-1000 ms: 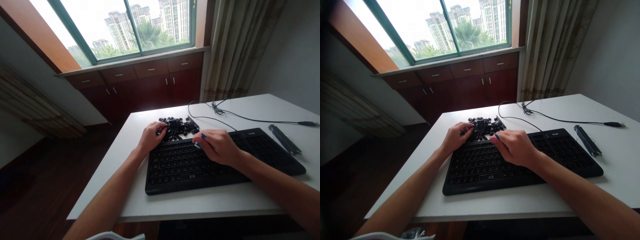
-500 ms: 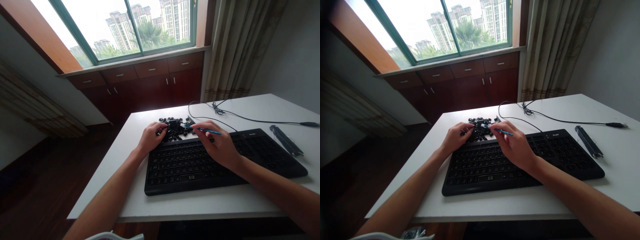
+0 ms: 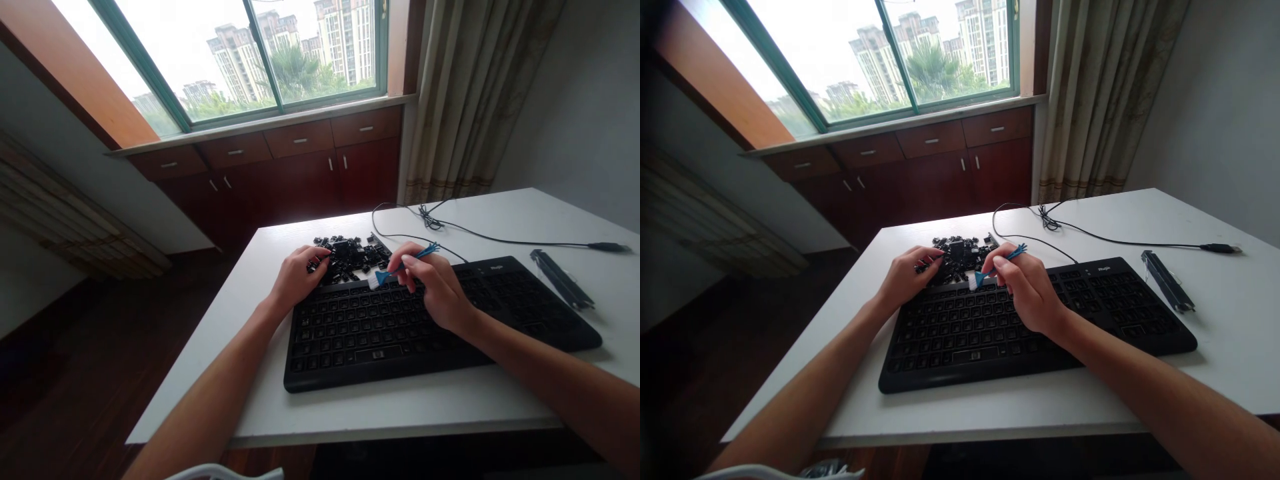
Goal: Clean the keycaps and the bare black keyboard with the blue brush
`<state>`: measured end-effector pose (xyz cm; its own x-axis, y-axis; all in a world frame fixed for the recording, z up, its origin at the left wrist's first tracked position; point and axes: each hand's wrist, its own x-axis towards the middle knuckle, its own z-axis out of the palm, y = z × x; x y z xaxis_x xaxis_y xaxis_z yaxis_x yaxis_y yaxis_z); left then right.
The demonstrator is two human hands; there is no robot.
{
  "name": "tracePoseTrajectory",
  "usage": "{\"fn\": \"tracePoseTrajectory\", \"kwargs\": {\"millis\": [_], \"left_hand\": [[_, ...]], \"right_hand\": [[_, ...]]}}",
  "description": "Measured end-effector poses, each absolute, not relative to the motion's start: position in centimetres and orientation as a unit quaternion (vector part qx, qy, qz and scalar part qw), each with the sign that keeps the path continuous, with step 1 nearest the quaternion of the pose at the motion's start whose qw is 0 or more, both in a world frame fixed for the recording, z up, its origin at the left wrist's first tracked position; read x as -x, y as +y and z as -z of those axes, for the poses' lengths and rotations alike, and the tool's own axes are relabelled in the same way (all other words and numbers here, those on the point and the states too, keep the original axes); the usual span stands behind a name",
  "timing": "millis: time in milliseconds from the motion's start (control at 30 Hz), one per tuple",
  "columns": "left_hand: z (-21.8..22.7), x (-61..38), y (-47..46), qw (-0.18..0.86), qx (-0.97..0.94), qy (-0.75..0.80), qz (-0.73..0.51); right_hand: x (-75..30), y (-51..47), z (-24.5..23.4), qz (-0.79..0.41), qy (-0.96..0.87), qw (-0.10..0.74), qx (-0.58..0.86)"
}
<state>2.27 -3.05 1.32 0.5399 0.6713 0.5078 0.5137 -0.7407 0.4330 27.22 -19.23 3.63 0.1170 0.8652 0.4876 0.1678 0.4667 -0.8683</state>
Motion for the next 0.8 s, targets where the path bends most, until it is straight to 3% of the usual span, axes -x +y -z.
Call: {"fn": "tracePoseTrajectory", "kwargs": {"millis": [233, 367, 433, 500, 633, 700, 800], "left_hand": [[-1.30, -2.22, -3.03, 0.113, -0.873, 0.336, -0.336], [-1.33, -2.23, -3.06, 0.115, -0.873, 0.334, -0.335], [-1.34, -2.25, -3.06, 0.114, -0.873, 0.334, -0.336], [-1.34, -2.26, -3.05, 0.111, -0.873, 0.334, -0.338], [-1.30, -2.26, -3.02, 0.113, -0.873, 0.333, -0.337], [-1.31, -2.27, -3.03, 0.115, -0.874, 0.333, -0.335], [-1.38, -2.29, -3.09, 0.115, -0.875, 0.330, -0.336]], "right_hand": [[-27.46, -19.15, -4.04, -0.371, -0.577, 0.588, 0.430], [-27.38, -18.75, -4.10, -0.459, -0.573, 0.527, 0.429], [-27.36, -18.70, -3.77, -0.409, -0.637, 0.476, 0.447], [-27.41, -18.80, -3.44, -0.275, -0.729, 0.441, 0.445], [-27.88, -19.02, -3.53, -0.033, -0.808, 0.446, 0.383], [-28.15, -19.02, -3.85, -0.031, -0.782, 0.483, 0.393], [-28.21, -18.91, -4.16, -0.139, -0.691, 0.551, 0.448]]}}
